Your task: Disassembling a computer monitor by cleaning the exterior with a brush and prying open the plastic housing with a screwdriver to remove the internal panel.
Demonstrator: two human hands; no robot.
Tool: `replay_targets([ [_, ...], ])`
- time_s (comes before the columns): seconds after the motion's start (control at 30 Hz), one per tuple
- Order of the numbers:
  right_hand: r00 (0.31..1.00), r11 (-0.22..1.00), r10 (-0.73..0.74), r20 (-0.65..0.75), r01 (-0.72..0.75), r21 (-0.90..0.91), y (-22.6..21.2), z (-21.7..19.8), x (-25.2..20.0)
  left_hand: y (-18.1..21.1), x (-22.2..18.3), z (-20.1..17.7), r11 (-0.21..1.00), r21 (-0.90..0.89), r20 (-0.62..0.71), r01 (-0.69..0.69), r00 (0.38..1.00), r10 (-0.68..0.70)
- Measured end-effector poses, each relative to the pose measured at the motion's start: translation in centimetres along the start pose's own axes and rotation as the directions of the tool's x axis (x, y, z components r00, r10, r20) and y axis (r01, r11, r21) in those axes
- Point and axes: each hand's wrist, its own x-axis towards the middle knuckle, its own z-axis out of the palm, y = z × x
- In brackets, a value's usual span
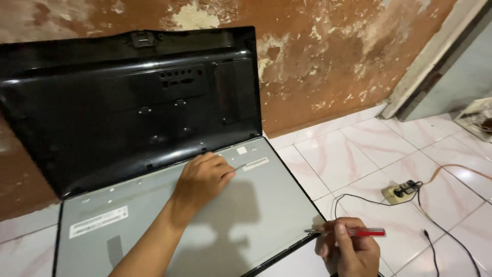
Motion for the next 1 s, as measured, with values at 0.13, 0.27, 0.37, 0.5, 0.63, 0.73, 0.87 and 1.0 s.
replay_targets([
  [0.13,0.998,0.998,0.064,-0.001,-0.064,-0.012,-0.3,-0.2,0.6,-0.1,0.4,-0.1,0.999,0.015,-0.111,-0.050,0.993,0.051],
  [0.27,0.995,0.984,0.083,0.057,-0.073,-0.162,-2.4,-0.1,2.7,-0.1,0.3,0.3,1.000,0.026,-0.126,-0.010,0.992,0.013],
  [0.37,0.997,0.992,-0.022,0.074,0.031,-0.121,-3.0,-0.3,6.2,0.1,0.5,0.1,0.999,0.027,-0.096,0.025,0.995,-0.022],
  [0.5,0.963,0.984,-0.143,0.228,0.164,-0.076,-3.1,0.5,10.6,-1.8,-0.1,1.3,0.990,-0.021,0.067,0.139,0.988,-0.137],
  [0.63,0.928,0.973,0.023,0.372,0.065,-0.220,-1.9,0.3,11.9,-1.8,-0.2,1.3,0.991,0.028,0.078,0.129,0.988,-0.131],
  [0.73,0.927,0.976,0.053,0.372,0.030,-0.215,-0.8,-0.1,10.8,-2.4,-0.5,1.4,0.991,0.019,0.121,0.129,0.984,-0.130],
  [0.87,0.939,0.982,0.024,0.344,0.041,-0.183,0.7,-1.2,10.6,-2.3,-0.2,1.3,0.990,0.033,0.118,0.136,0.983,-0.139],
  [1.0,0.929,0.978,-0.041,0.367,0.112,-0.174,1.2,-1.6,10.5,-1.7,-0.1,1.2,0.990,0.034,0.109,0.137,0.984,-0.140],
])
